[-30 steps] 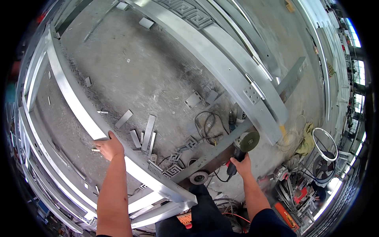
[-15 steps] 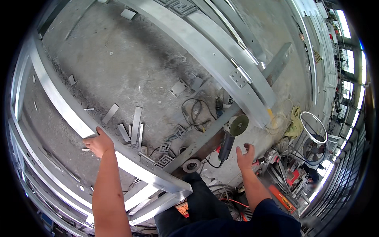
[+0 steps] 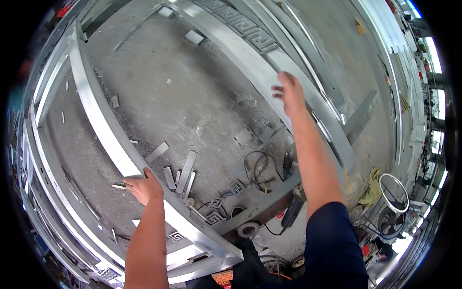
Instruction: The person uses an angle grinder to smooth the edges of a decorative metal piece, then places it into a larger metal frame. They measure the frame with a tape measure and adjust the placement of the decorative piece.
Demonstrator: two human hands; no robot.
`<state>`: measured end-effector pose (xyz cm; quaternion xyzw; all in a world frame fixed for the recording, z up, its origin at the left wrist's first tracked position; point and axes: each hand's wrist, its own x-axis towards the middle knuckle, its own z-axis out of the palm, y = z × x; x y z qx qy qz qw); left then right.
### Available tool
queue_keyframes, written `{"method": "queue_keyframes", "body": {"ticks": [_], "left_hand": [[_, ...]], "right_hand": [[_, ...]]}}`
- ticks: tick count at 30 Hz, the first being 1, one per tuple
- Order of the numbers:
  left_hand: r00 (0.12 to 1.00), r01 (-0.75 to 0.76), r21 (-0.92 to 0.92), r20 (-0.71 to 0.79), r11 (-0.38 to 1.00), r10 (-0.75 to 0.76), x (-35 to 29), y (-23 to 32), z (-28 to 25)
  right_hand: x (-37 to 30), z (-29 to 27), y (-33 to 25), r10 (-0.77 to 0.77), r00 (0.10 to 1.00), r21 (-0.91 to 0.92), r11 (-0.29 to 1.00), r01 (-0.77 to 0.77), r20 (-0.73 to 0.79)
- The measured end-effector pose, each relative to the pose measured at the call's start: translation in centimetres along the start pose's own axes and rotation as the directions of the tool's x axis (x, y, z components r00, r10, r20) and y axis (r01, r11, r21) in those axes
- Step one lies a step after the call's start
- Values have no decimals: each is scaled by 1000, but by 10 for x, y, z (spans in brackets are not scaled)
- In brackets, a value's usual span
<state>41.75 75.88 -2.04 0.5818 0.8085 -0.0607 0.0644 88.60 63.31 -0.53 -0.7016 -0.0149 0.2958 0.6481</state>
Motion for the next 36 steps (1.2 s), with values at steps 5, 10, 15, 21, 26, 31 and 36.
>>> {"method": "queue_keyframes", "body": {"ticks": [5,10,15,21,26,31,36], "left_hand": [[996,63,-13,66,998,-62,-6,11,-16],[991,98,-67,101,993,-91,-6,8,-16],[997,74,-43,19,996,-73,-6,4,-3],[981,134,-114,159,984,-115,-8,11,-20],[997,57,-91,53,994,-52,-9,5,-8],[999,25,-101,49,995,-20,-11,6,-16],[993,24,-83,115,996,-15,-9,8,-23]], "right_hand": [[110,40,5,190,971,170,972,-164,-148],[155,73,16,307,948,262,925,-276,-86],[175,90,38,259,964,309,923,-229,-62],[185,88,48,172,985,570,807,-156,27],[77,117,-5,-17,962,611,775,-159,272],[-73,113,9,-119,981,646,763,-8,152],[-223,72,52,-147,951,709,699,-95,273]]}}
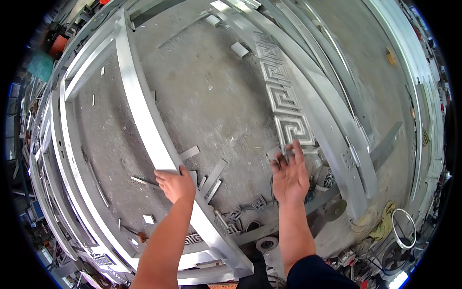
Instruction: The person uses an angle grinder to smooth the edges of a decorative metal piece, then places it into a larger metal frame. They measure the frame with a tape measure and adjust the placement of the decorative piece.
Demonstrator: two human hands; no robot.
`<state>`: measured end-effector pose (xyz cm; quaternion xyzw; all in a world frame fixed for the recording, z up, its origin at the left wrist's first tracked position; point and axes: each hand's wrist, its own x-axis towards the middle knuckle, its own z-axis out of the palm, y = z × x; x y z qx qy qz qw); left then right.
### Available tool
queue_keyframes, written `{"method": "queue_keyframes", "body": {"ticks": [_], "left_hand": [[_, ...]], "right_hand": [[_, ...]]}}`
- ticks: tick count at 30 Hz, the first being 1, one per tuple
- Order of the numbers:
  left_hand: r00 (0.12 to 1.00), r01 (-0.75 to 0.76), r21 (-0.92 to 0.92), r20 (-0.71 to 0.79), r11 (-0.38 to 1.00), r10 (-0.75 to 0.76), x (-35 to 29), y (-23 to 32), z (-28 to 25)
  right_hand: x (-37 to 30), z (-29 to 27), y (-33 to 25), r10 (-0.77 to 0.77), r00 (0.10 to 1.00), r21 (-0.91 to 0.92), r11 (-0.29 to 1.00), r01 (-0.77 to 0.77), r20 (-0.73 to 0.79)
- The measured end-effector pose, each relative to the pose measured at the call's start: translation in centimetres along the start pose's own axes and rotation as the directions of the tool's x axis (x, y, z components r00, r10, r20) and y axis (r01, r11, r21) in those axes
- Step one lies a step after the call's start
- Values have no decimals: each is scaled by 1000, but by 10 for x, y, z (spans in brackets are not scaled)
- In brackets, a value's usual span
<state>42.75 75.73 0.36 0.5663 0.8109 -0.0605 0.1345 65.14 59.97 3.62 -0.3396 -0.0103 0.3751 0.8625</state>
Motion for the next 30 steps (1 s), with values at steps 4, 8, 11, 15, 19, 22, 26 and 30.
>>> {"method": "queue_keyframes", "body": {"ticks": [4,8,11,15,19,22,26,30], "left_hand": [[998,-59,-18,5,998,59,2,-6,0],[994,-107,-140,14,984,110,-7,-9,-12],[990,-131,-342,11,931,143,18,-33,3],[854,-318,-795,-3,517,521,15,-122,16],[588,-723,-573,-216,386,779,-43,-237,4],[499,-770,-543,-184,336,847,-57,-300,-15],[403,-807,-542,-217,233,889,-79,-363,-45],[312,-891,-430,-351,144,883,-121,-441,-78]], "right_hand": [[-70,-17,-11,-89,996,46,995,88,13],[-105,-9,-33,-138,982,-34,989,143,132],[-139,14,-52,-173,938,-190,953,237,301],[-228,50,-74,-228,851,-317,857,406,473],[-320,69,-65,-167,838,-384,830,404,520],[-384,75,-32,-66,845,-444,828,343,531],[-453,70,-10,53,815,-539,775,331,577],[-536,78,-5,247,722,-735,455,502,646]]}}
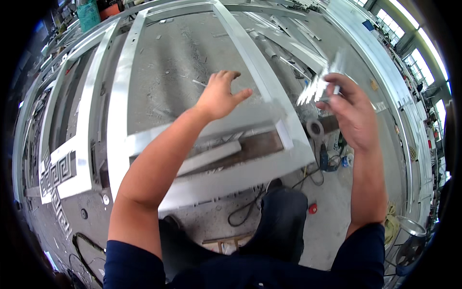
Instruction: The person uses an angle grinder to smooth the edges of a decorative metal piece, then places it into a larger metal frame. They measure the frame with a tape measure and adjust the placement of the decorative piece.
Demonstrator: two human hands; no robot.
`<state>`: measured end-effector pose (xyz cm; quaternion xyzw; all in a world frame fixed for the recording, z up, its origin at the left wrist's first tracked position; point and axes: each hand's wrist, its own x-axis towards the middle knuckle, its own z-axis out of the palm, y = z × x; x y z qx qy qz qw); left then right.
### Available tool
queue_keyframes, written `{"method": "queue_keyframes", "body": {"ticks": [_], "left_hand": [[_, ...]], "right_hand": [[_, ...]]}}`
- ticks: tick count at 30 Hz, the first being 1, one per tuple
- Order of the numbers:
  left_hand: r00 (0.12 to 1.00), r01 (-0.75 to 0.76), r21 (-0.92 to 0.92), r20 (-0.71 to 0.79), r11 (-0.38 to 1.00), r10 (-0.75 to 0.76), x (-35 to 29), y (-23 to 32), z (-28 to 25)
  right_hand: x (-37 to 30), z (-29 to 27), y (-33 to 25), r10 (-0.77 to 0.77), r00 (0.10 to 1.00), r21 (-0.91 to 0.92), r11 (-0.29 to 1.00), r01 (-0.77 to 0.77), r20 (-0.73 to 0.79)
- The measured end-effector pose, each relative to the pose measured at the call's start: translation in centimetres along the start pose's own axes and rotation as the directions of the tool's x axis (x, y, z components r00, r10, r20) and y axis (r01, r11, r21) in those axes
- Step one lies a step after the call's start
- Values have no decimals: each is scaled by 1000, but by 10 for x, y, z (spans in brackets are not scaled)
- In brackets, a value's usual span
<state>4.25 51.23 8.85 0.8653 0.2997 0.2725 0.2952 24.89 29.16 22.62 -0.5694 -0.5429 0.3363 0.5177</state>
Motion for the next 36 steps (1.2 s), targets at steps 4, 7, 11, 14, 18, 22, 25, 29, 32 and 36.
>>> {"method": "queue_keyframes", "body": {"ticks": [4,7,11,14,18,22,25,29,32,36], "left_hand": [[980,16,-60,-198,998,-27,-110,12,-35],[919,262,-184,-252,947,-303,-193,34,-49],[883,270,-338,-286,902,-372,-380,12,-84],[925,201,71,-341,977,-165,-541,-14,-131],[973,204,159,-140,966,-182,-502,91,-54],[976,99,134,181,986,-123,-424,149,40],[939,96,175,311,980,-147,-406,163,67],[884,131,226,414,965,-217,-401,161,77],[847,164,253,460,953,-268,-411,154,73],[794,269,327,458,906,-400,-470,115,20]], "right_hand": [[-70,70,-45,71,875,-562,791,244,480],[-133,103,10,288,728,-746,500,440,622],[-194,155,90,249,811,-816,412,407,530],[-217,220,163,-57,816,-754,351,556,575],[-254,210,177,-159,817,-587,620,520,555],[-241,197,159,-129,859,-623,636,455,495],[-262,171,141,-113,919,-684,635,359,378],[-350,100,127,332,930,-760,642,-101,156],[-411,78,122,495,818,-757,643,-116,295],[-435,103,171,443,826,-646,752,-131,348]]}}
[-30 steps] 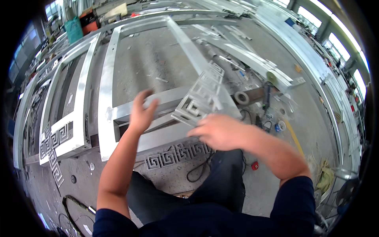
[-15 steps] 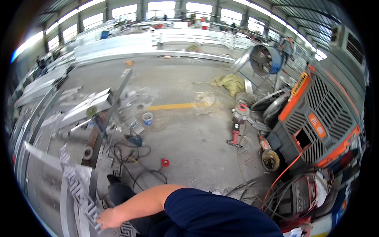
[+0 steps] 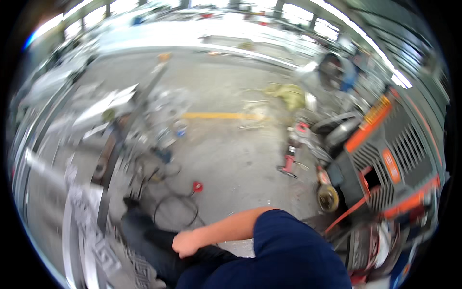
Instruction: The person uses an angle grinder to smooth the edges of a decorative metal piece, then places it into a larger metal frame. They measure the frame with a tape measure and adjust the placement of the decorative piece.
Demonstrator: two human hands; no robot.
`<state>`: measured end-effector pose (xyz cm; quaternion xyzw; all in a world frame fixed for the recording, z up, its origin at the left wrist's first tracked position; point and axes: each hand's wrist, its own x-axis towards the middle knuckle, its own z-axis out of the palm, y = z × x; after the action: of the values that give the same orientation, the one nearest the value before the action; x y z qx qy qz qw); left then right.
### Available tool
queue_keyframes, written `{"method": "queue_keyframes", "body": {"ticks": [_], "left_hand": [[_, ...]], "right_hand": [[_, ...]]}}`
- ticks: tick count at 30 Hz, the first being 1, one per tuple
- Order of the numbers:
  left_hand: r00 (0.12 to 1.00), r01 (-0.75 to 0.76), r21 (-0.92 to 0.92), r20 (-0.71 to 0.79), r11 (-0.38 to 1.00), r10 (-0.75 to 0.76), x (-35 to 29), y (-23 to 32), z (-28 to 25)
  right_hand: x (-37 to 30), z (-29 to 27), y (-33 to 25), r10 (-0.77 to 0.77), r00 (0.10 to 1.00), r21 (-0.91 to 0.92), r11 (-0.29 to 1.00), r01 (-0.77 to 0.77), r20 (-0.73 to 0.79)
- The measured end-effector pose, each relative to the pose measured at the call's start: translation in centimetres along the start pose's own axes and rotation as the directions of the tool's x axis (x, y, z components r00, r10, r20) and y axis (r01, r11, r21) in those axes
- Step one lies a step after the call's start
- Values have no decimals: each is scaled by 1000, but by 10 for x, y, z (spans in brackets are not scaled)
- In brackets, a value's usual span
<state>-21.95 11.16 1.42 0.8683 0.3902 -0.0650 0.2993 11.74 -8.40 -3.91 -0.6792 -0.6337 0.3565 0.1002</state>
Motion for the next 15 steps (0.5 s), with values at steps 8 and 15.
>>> {"method": "queue_keyframes", "body": {"ticks": [8,15], "left_hand": [[891,-3,0,454,1000,3,-116,-22,-14],[996,90,-355,59,931,-75,-108,13,-49]], "right_hand": [[-93,-25,1,-172,919,105,984,144,353],[-66,-70,-37,128,961,36,989,-141,245]]}}
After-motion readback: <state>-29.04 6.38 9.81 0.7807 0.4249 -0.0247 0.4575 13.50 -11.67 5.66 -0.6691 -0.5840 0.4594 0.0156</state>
